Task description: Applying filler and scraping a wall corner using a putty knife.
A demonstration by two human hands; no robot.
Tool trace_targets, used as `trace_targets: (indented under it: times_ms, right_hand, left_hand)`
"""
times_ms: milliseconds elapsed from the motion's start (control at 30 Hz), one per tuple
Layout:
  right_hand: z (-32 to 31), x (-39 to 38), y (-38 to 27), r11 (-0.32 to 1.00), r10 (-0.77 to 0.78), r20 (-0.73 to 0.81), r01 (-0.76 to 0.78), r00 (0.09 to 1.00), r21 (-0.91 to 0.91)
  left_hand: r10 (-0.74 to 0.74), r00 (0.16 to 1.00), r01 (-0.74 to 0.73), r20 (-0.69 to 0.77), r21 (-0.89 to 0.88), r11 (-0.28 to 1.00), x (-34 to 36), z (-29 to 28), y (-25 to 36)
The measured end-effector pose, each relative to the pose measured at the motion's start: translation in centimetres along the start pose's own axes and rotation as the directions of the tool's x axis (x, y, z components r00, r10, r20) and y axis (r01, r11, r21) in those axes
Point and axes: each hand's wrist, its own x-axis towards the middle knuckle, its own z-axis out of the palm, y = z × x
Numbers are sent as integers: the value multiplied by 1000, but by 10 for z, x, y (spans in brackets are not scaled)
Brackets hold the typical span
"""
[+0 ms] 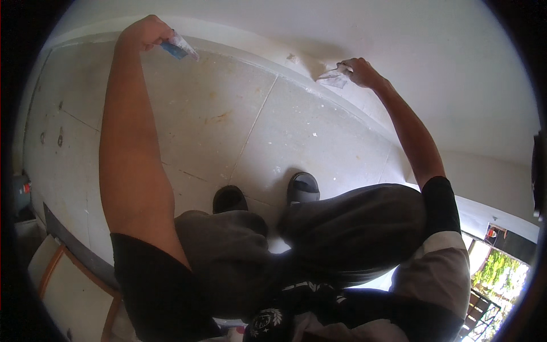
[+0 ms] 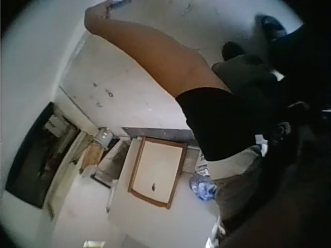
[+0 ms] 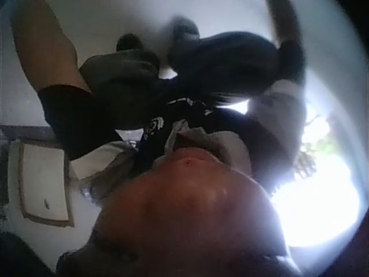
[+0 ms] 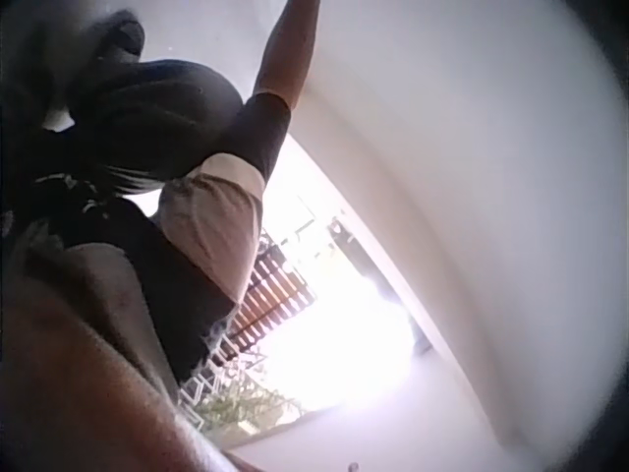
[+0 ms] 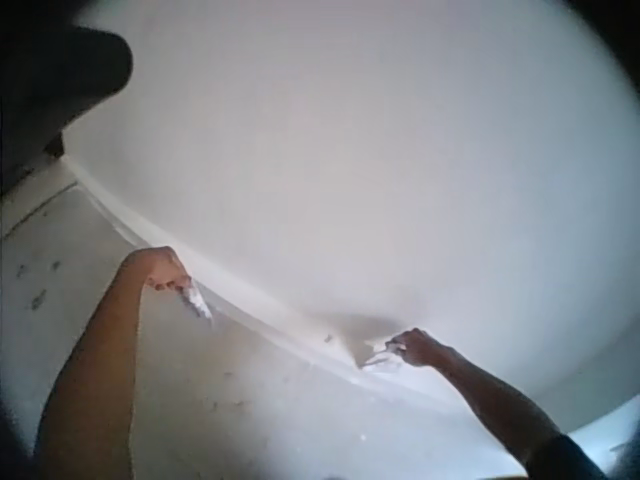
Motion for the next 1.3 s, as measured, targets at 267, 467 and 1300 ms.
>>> trace_targets:
  times_ms: [267, 467, 1300]
  right_hand:
    - [1, 9, -3, 999, -40, -72, 42, 997, 28]
    - [6, 11, -13, 999, 21, -3, -21, 1000, -24]
    - [118, -288, 271, -186, 761, 270, -199, 590, 962]
  left_hand:
    - [-24, 998, 24, 50, 6, 1000, 7, -1, -4]
    - [3, 1000, -3, -12, -42, 999, 2, 1, -6]
    - [-32, 997, 41, 66, -140, 989, 16, 3, -18]
